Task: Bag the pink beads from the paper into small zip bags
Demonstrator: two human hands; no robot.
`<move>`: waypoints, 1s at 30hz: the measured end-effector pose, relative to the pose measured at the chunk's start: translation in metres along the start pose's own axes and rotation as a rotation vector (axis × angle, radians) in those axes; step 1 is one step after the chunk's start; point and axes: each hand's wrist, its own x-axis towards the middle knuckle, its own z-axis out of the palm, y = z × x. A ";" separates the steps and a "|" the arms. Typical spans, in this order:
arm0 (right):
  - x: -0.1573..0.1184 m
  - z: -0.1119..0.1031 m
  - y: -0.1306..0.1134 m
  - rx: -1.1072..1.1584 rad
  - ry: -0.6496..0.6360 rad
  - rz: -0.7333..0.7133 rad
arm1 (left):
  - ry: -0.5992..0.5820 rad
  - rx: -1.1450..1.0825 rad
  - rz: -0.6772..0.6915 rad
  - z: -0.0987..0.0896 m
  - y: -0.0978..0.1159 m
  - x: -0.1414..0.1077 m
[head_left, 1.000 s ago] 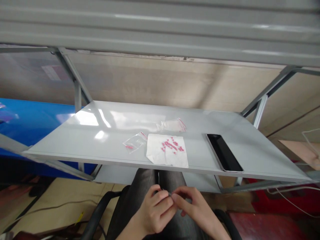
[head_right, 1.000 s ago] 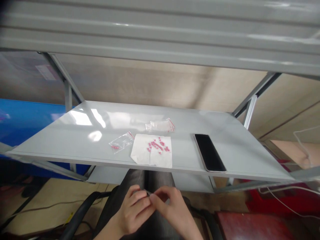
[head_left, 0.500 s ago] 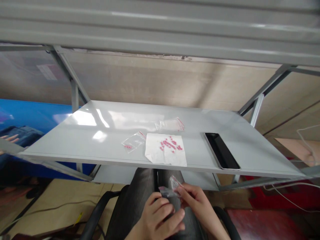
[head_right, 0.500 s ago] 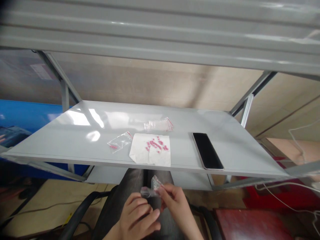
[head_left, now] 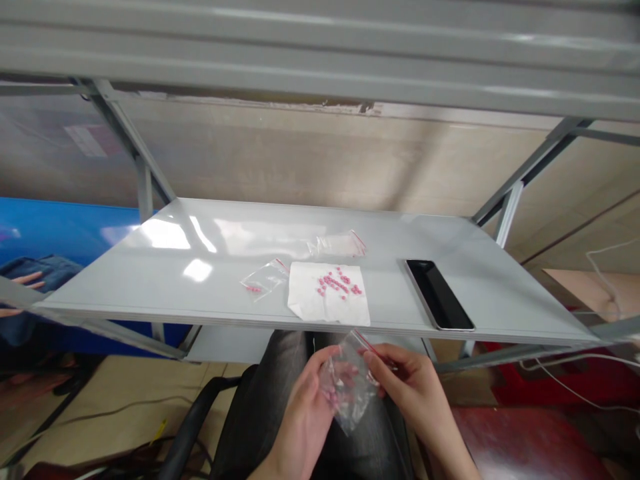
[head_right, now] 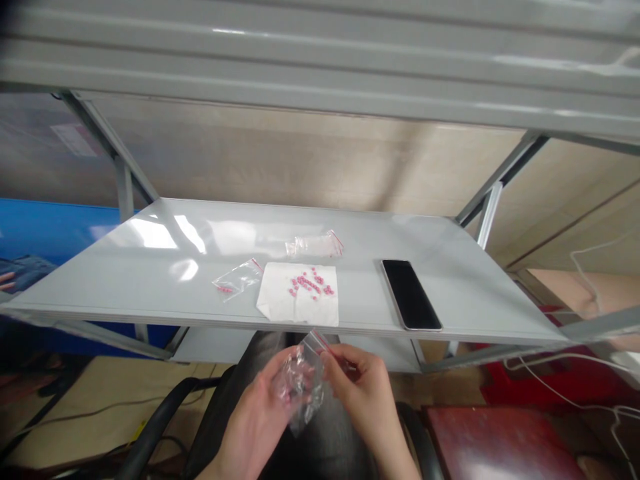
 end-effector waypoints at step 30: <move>0.002 0.004 0.029 0.622 -0.356 0.227 | 0.335 0.376 0.176 -0.020 0.032 -0.001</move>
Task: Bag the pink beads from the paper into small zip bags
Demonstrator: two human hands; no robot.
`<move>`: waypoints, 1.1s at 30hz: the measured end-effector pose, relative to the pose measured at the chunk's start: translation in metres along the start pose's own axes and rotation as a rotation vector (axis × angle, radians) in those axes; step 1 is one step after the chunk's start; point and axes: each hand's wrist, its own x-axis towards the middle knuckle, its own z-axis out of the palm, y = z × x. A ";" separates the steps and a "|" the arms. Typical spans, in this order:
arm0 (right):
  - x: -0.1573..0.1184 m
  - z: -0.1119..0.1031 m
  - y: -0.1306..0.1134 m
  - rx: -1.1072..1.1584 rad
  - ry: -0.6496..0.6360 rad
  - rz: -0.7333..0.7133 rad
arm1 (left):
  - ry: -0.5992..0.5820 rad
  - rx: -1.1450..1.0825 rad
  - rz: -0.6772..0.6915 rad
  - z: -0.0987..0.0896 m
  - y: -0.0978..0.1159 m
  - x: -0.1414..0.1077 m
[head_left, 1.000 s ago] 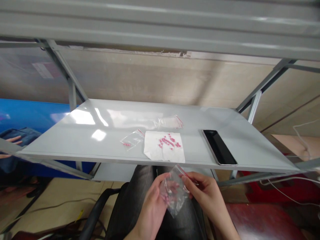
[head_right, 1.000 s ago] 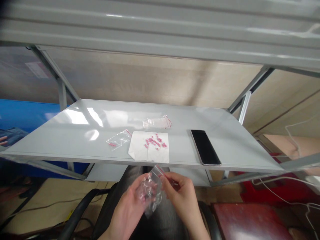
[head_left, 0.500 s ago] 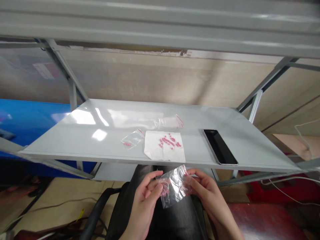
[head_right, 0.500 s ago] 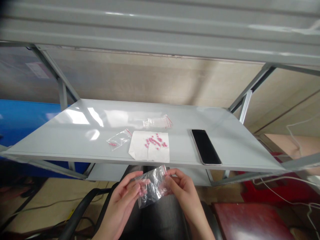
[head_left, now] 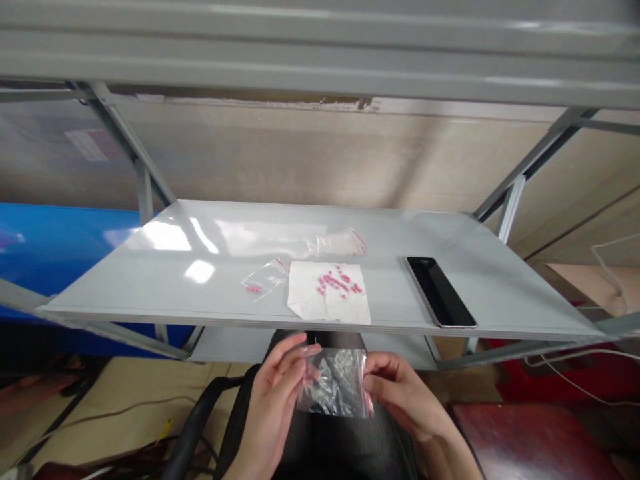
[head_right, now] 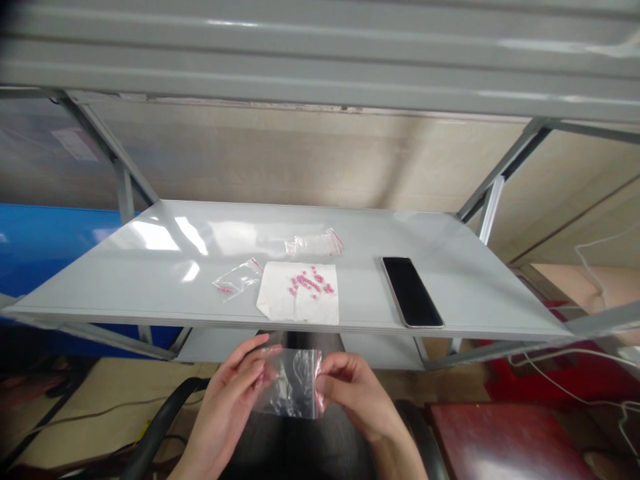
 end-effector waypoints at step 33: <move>-0.001 0.041 0.023 -1.126 0.481 -0.265 | -0.182 1.423 0.743 0.006 -0.006 -0.008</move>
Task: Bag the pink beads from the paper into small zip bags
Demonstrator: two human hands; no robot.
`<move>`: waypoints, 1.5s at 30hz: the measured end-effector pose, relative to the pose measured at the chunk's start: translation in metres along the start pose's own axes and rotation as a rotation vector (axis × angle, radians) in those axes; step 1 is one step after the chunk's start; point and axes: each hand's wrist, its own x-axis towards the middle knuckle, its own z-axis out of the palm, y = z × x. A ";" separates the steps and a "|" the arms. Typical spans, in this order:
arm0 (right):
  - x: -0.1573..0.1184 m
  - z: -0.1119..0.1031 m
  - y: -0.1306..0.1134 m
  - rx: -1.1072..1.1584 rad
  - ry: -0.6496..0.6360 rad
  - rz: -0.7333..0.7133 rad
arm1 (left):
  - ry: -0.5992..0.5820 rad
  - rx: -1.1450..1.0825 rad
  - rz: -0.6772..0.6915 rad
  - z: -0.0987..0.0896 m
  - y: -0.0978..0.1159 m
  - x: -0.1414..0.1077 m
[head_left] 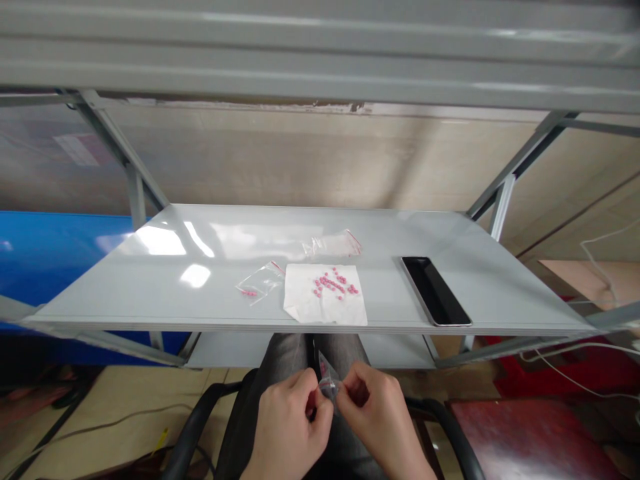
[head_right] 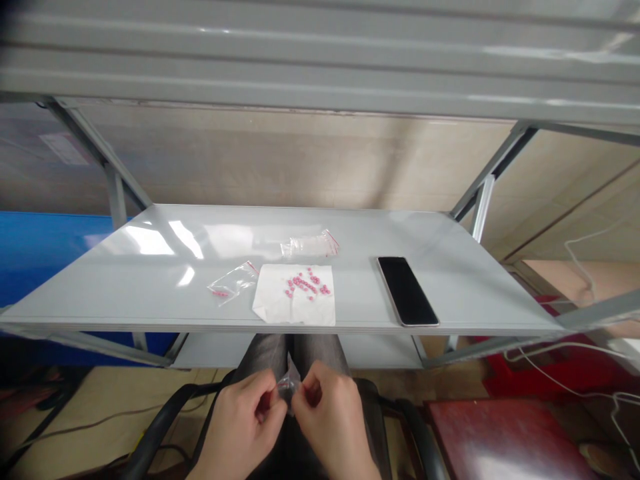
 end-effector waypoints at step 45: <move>0.016 -0.047 -0.026 0.062 -0.472 -0.645 | -0.599 -1.459 -0.224 0.021 -0.033 0.010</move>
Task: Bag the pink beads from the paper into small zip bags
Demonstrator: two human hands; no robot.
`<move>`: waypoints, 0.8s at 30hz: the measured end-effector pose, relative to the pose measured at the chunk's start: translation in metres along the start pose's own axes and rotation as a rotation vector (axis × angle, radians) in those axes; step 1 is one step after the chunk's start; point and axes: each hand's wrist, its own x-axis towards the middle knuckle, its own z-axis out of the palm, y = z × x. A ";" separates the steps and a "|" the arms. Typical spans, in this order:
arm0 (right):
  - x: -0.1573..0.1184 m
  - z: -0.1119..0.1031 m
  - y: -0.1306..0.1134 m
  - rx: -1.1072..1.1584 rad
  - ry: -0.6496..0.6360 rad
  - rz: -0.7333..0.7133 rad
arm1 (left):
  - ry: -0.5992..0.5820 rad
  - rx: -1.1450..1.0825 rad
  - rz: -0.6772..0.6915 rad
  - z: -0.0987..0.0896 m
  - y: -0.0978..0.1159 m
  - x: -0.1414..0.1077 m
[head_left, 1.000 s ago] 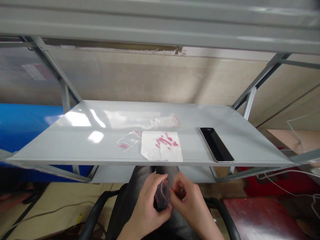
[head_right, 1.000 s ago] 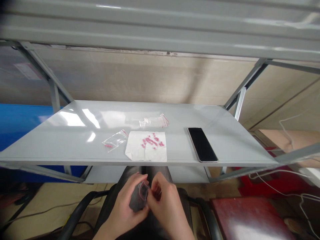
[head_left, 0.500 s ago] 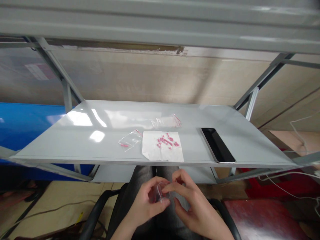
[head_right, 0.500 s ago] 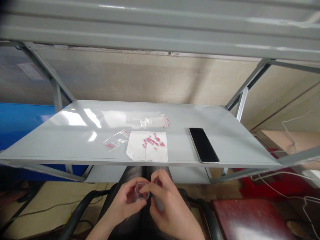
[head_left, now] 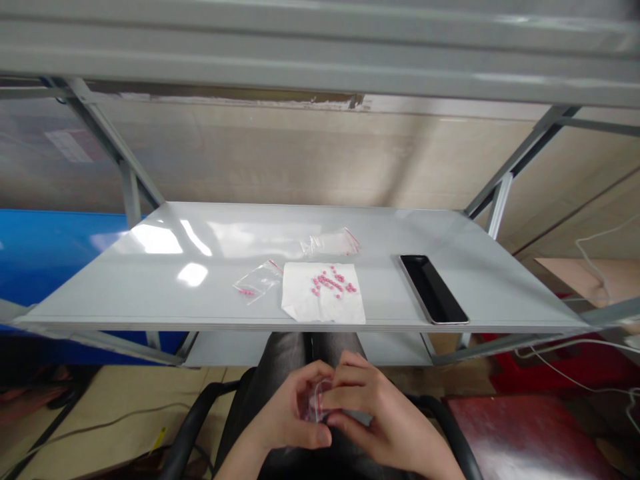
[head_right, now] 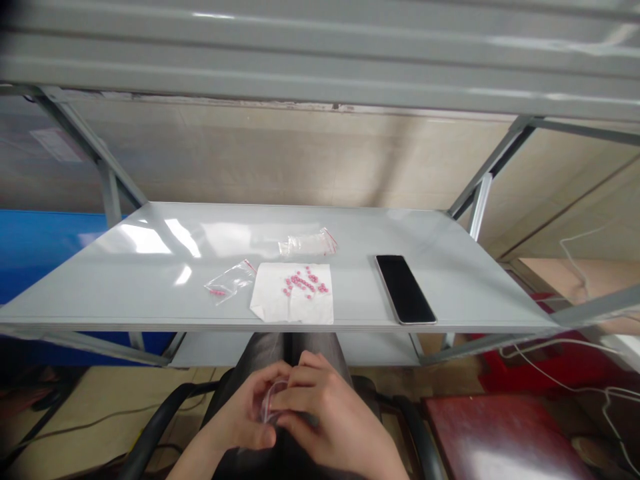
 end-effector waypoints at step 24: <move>0.003 0.007 0.000 0.019 0.172 -0.008 | 0.331 -0.057 0.134 0.009 0.008 0.003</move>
